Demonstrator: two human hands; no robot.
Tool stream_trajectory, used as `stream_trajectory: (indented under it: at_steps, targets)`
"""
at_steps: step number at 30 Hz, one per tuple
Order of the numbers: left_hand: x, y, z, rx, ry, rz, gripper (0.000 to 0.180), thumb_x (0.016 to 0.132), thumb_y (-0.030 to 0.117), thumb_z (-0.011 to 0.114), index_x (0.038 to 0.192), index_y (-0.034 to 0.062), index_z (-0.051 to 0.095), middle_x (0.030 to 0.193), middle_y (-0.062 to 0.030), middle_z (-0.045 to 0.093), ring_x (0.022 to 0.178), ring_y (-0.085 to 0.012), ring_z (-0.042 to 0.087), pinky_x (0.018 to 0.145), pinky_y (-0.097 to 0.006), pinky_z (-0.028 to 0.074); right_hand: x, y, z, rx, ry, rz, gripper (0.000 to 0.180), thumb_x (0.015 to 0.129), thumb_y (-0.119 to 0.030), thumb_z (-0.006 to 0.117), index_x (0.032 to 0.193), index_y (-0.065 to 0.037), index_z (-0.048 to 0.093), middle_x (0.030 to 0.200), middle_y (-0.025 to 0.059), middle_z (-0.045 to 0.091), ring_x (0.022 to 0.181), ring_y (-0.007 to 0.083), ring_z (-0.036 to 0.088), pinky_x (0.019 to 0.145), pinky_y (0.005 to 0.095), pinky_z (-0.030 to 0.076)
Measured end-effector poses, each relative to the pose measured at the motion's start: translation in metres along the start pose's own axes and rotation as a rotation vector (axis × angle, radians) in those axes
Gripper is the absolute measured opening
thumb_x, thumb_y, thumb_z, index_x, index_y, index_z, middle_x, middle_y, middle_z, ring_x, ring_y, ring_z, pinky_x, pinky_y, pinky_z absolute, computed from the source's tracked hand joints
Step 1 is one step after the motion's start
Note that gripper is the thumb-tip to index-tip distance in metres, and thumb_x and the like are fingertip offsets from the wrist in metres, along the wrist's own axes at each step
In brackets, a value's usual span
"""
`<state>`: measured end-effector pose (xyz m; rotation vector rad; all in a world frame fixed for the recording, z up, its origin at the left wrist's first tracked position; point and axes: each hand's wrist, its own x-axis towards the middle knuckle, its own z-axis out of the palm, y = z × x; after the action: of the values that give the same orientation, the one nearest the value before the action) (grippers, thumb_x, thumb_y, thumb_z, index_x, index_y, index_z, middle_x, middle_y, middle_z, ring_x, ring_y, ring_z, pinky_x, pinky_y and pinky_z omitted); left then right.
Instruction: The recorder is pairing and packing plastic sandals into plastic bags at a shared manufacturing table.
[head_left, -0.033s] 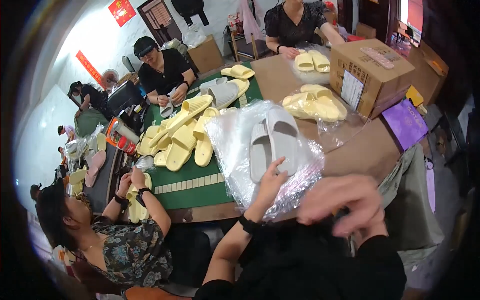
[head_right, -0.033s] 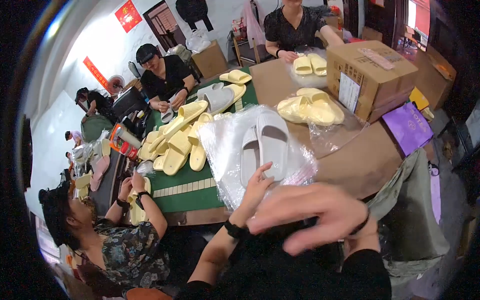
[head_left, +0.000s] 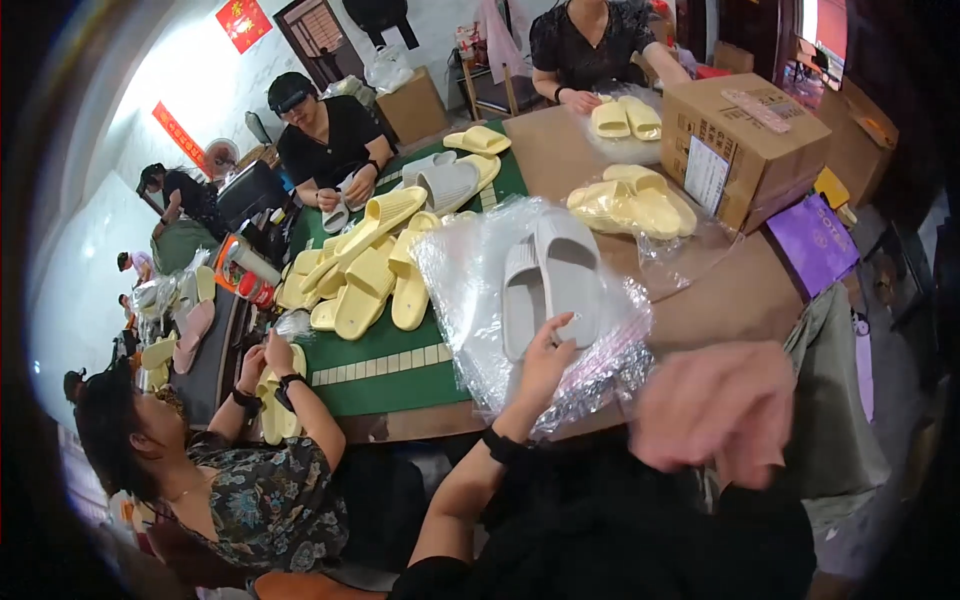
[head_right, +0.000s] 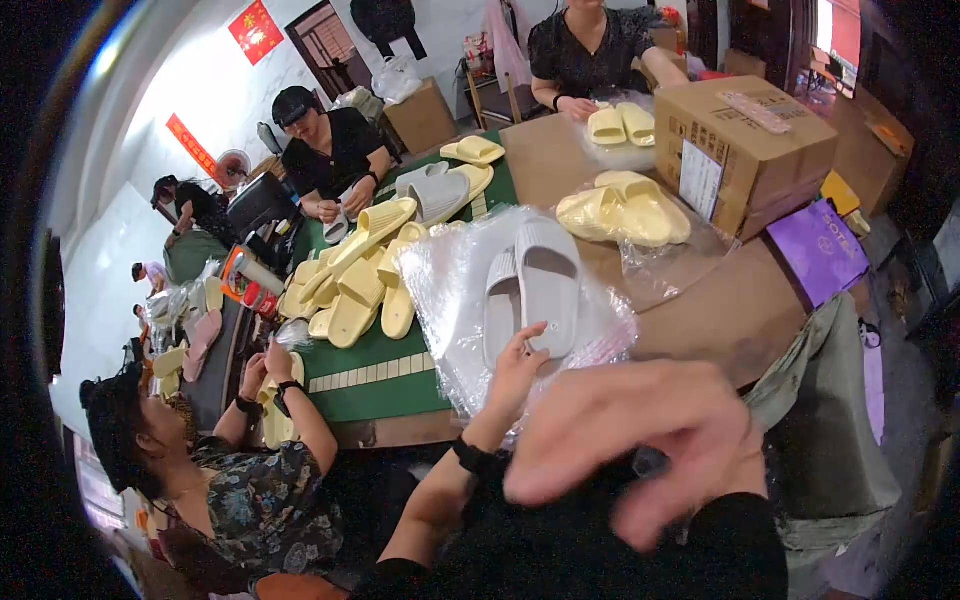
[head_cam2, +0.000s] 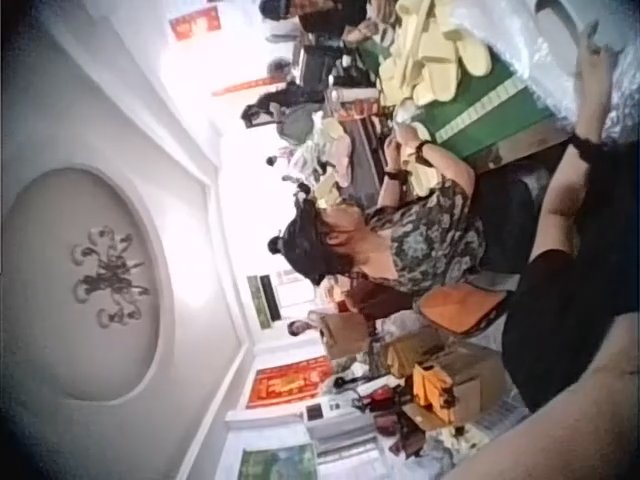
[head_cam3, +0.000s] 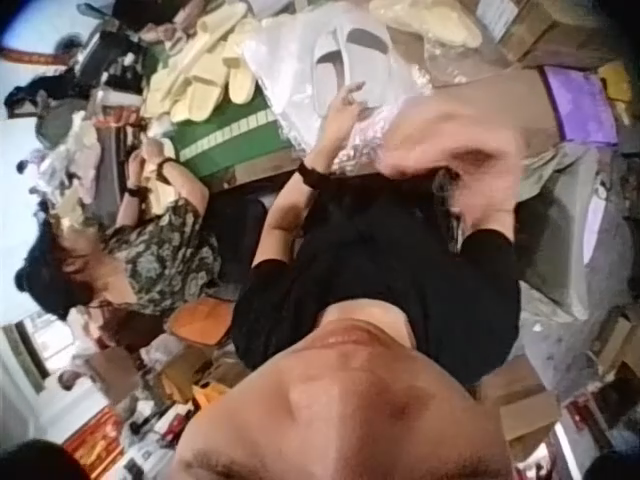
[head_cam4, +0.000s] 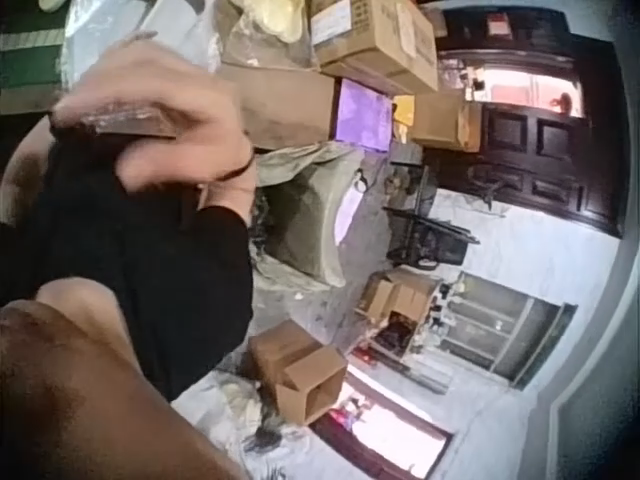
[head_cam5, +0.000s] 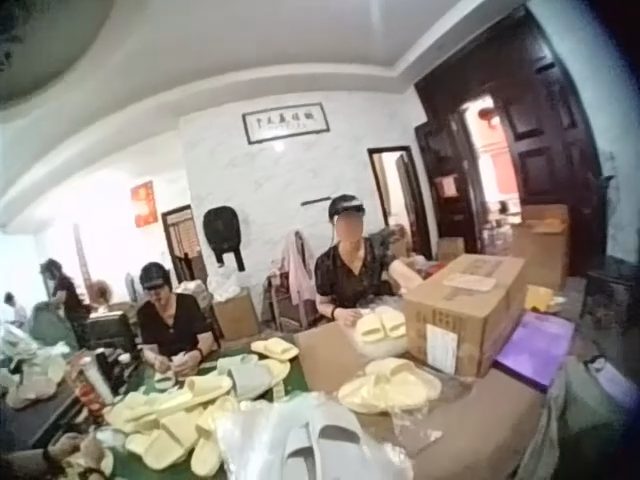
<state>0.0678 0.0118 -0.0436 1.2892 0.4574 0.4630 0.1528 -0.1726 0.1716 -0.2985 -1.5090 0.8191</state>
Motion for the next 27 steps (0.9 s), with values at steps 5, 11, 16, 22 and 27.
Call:
stream_trajectory:
  at_steps: [5, 11, 16, 22, 27]
  targets:
    - [-0.006, -0.014, 0.009, -0.074, 0.096, -0.044, 0.043, 0.085, -0.004, 0.054, 0.126, 0.0058, 0.054, 0.076, 0.0015, 0.054, 0.061, -0.0043, 0.048, 0.053, -0.020, 0.038, 0.043, -0.015, 0.012, 0.234, -0.183, -0.226, 0.024, 0.091, -0.020, 0.062, 0.085, 0.003, 0.068, 0.098, 0.0191, 0.066, 0.089, 0.0319, 0.064, 0.075, 0.0382, 0.053]
    - [-0.013, -0.038, -0.007, -0.004, 0.081, -0.199, 0.050, 0.086, -0.009, 0.050, 0.135, 0.0023, 0.045, 0.116, -0.0114, 0.057, 0.094, -0.0134, 0.058, 0.081, -0.024, 0.047, 0.056, 0.013, 0.018, 0.301, -0.260, -0.334, 0.024, 0.091, -0.020, 0.061, 0.085, 0.002, 0.067, 0.099, 0.0185, 0.066, 0.090, 0.0318, 0.063, 0.076, 0.0383, 0.053]
    - [-0.019, -0.039, 0.001, -0.095, 0.133, -0.195, 0.058, 0.086, -0.010, 0.052, 0.141, 0.0030, 0.040, 0.121, -0.0105, 0.056, 0.099, -0.0137, 0.056, 0.085, -0.023, 0.045, 0.057, 0.023, 0.022, 0.278, -0.268, -0.388, 0.024, 0.091, -0.020, 0.061, 0.086, 0.002, 0.067, 0.099, 0.0181, 0.065, 0.091, 0.0317, 0.063, 0.076, 0.0384, 0.053]
    - [-0.027, -0.040, -0.002, 0.018, -0.016, -0.115, 0.053, 0.087, -0.003, 0.055, 0.138, 0.0051, 0.045, 0.128, -0.0173, 0.052, 0.109, -0.0203, 0.054, 0.092, -0.030, 0.044, 0.051, 0.035, 0.020, 0.240, -0.261, -0.430, 0.024, 0.091, -0.020, 0.060, 0.086, 0.002, 0.066, 0.099, 0.0175, 0.065, 0.091, 0.0315, 0.063, 0.076, 0.0385, 0.053]
    - [-0.052, -0.004, 0.005, 0.767, 0.064, 0.237, 0.042, 0.084, 0.006, 0.062, 0.125, 0.0102, 0.057, 0.128, -0.0247, 0.049, 0.112, -0.0360, 0.053, 0.096, -0.040, 0.042, 0.048, 0.043, 0.017, 0.201, -0.255, -0.463, 0.023, 0.091, -0.020, 0.059, 0.087, 0.002, 0.065, 0.100, 0.0170, 0.064, 0.092, 0.0314, 0.062, 0.077, 0.0386, 0.053]
